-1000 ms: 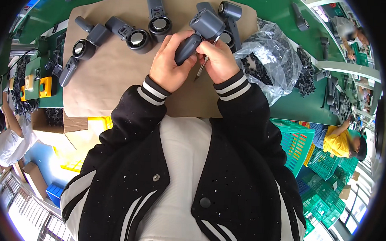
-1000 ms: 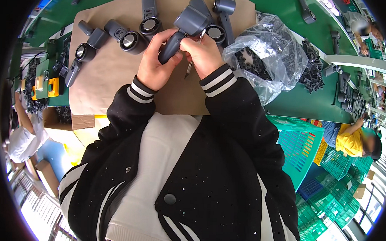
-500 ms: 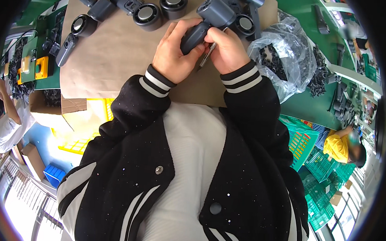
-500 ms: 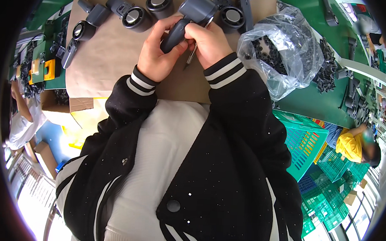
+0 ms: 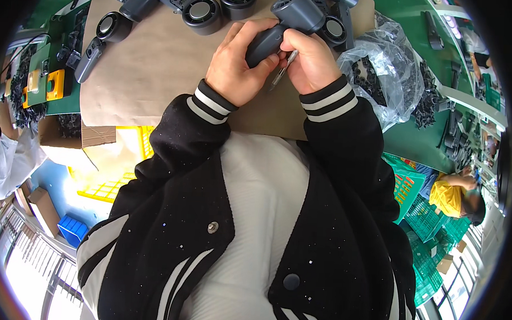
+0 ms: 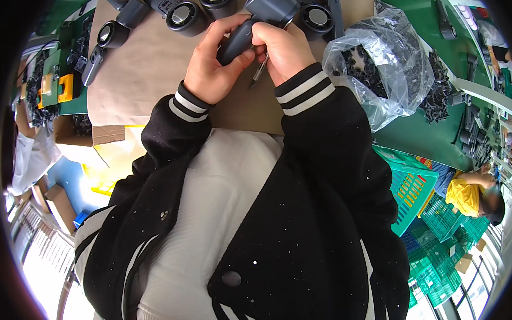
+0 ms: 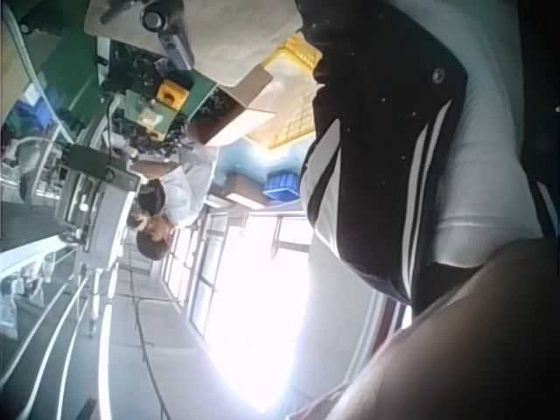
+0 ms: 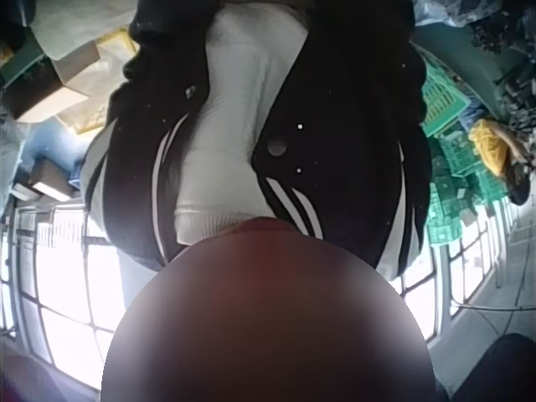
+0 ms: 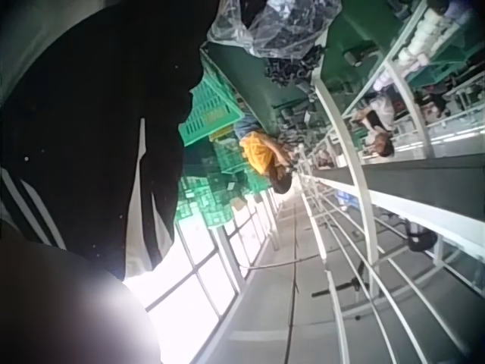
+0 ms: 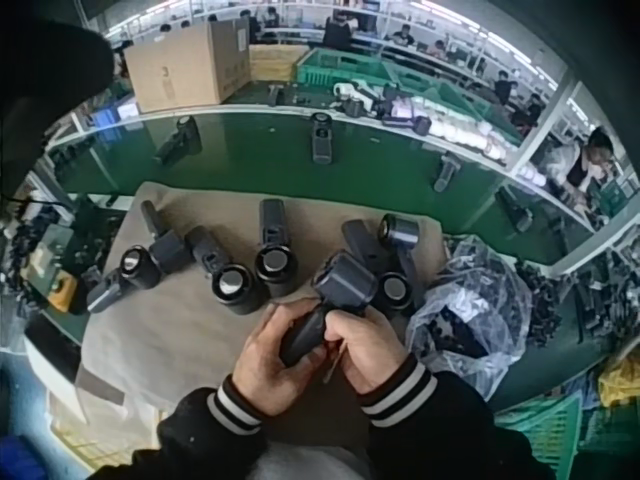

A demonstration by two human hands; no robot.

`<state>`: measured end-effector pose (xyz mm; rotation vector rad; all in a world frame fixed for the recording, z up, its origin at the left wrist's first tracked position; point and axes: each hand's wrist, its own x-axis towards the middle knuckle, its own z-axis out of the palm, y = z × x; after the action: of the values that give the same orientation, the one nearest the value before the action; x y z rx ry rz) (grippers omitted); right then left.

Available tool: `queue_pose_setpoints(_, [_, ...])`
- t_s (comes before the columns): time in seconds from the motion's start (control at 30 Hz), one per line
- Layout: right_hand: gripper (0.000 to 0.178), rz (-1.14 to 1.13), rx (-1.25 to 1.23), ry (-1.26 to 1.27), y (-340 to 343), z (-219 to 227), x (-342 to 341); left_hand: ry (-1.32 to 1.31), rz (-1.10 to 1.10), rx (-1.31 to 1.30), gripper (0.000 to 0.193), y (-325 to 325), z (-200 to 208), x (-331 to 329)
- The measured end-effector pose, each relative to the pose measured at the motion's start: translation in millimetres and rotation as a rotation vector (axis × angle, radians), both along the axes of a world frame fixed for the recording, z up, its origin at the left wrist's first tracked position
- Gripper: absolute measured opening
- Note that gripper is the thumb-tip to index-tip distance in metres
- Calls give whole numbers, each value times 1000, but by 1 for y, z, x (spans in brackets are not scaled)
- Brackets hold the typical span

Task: Assembling small grey plastic mechanical components and pins at a factory workstation.

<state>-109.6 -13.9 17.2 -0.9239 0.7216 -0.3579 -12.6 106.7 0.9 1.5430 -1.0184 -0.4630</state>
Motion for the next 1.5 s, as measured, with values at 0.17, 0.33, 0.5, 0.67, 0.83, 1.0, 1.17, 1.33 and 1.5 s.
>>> queue_pose_setpoints(0.17, [11,-28,7,22,3,2,1,-46,-1,27,49,2,0,-1])
queue_pose_setpoints(0.33, [15,-50,13,43,3,4,4,-36,18,5,49,1,2,-1])
queue_pose_setpoints(0.5, [20,-9,70,107,1,5,3,-45,8,45,49,7,2,1])
queue_pose_setpoints(0.67, [22,58,82,47,-1,4,4,78,-4,9,50,7,-2,3])
queue_pose_setpoints(0.83, [17,28,10,-22,11,4,11,119,33,-8,50,6,-8,6])
queue_pose_setpoints(1.0, [18,57,-83,-56,9,-7,4,144,44,-26,50,4,-9,8])
queue_pose_setpoints(1.17, [19,65,-133,-51,9,-4,-1,132,42,-40,49,4,-7,10])
queue_pose_setpoints(1.33, [19,44,-225,-15,11,-10,-3,95,38,-6,50,5,-4,10])
queue_pose_setpoints(1.5, [19,-31,-215,-76,15,-20,3,34,51,-3,50,4,-3,8])
